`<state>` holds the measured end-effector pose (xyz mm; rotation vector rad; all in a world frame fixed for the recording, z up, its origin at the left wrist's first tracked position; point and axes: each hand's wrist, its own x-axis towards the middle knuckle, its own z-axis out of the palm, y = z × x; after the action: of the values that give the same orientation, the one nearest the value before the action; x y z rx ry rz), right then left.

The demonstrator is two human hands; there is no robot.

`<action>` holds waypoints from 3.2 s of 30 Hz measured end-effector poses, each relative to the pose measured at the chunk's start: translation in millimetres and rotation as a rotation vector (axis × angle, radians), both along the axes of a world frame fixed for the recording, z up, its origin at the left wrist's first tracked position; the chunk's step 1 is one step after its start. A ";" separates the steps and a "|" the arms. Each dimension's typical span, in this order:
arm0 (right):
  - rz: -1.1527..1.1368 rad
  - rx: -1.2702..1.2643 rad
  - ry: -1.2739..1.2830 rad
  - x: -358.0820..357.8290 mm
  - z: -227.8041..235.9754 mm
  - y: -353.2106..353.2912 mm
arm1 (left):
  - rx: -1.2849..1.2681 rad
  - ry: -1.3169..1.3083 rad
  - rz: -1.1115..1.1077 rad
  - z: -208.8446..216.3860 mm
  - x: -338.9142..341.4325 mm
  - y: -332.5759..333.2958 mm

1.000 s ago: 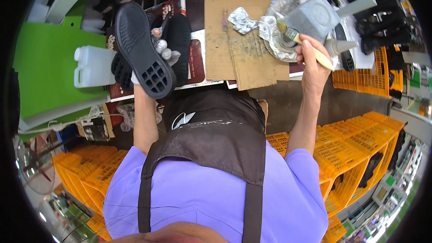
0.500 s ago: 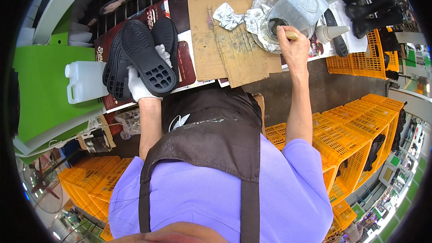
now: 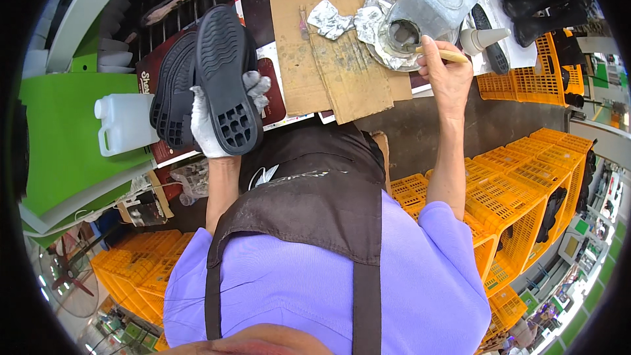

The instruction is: The person applies a dark adhesive to the bottom of black shoe soles using a brush. They repeatedly dip the brush into a container and spread the substance across the textured surface of the soles, handling them one at a time.

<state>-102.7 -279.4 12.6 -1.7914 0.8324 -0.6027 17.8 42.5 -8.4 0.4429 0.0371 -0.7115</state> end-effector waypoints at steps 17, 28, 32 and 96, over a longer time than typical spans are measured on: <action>0.425 0.125 0.121 -22.9 26.9 -49.0 | 0.076 0.041 -0.260 -10.6 3.9 -45.1; 0.334 0.652 -0.647 5.6 -5.7 29.2 | -0.048 -0.085 -0.403 1.1 -7.5 -49.5; 0.364 0.506 -0.633 26.6 6.0 63.6 | -0.001 -0.023 -0.410 6.5 -16.8 -49.1; 1.297 0.302 0.118 61.9 45.4 121.8 | 0.265 0.143 -0.920 -30.9 29.8 -33.1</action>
<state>-40.8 -157.6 58.0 -1.6766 -0.2583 0.4587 47.7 9.4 -39.3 0.6670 0.0633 -1.6561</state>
